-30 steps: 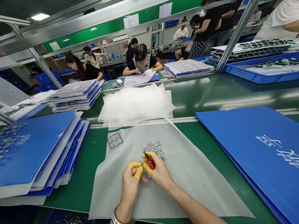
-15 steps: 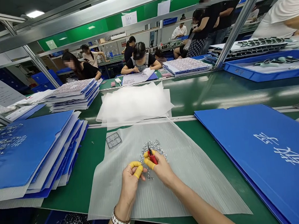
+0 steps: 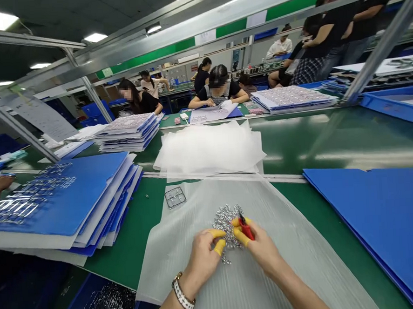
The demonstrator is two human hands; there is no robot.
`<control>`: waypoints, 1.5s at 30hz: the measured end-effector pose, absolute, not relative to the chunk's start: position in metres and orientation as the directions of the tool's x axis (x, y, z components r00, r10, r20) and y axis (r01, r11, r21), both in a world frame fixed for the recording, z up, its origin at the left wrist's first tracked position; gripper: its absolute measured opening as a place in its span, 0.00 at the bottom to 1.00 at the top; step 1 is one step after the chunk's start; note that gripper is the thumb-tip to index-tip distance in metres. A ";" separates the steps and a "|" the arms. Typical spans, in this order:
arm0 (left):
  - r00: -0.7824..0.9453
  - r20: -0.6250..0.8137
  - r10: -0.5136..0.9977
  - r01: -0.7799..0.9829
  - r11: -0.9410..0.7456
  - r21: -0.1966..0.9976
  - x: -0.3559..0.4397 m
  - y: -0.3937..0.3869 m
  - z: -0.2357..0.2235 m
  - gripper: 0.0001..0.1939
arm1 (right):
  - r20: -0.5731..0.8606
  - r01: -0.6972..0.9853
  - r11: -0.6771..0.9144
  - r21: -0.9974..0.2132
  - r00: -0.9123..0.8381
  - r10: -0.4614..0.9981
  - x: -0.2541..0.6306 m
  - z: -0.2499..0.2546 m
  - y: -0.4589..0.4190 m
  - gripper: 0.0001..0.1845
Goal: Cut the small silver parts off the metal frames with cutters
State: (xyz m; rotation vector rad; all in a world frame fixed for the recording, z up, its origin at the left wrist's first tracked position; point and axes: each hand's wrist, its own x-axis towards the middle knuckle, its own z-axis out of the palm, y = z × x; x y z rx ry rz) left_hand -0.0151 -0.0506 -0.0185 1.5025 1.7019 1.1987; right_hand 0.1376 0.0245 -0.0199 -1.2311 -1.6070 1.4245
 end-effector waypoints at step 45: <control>-0.457 0.318 0.831 0.439 -0.100 0.893 -0.050 -0.112 -0.006 0.29 | 0.407 0.210 0.516 -0.830 -0.403 0.819 0.101 -0.010 -0.026 0.03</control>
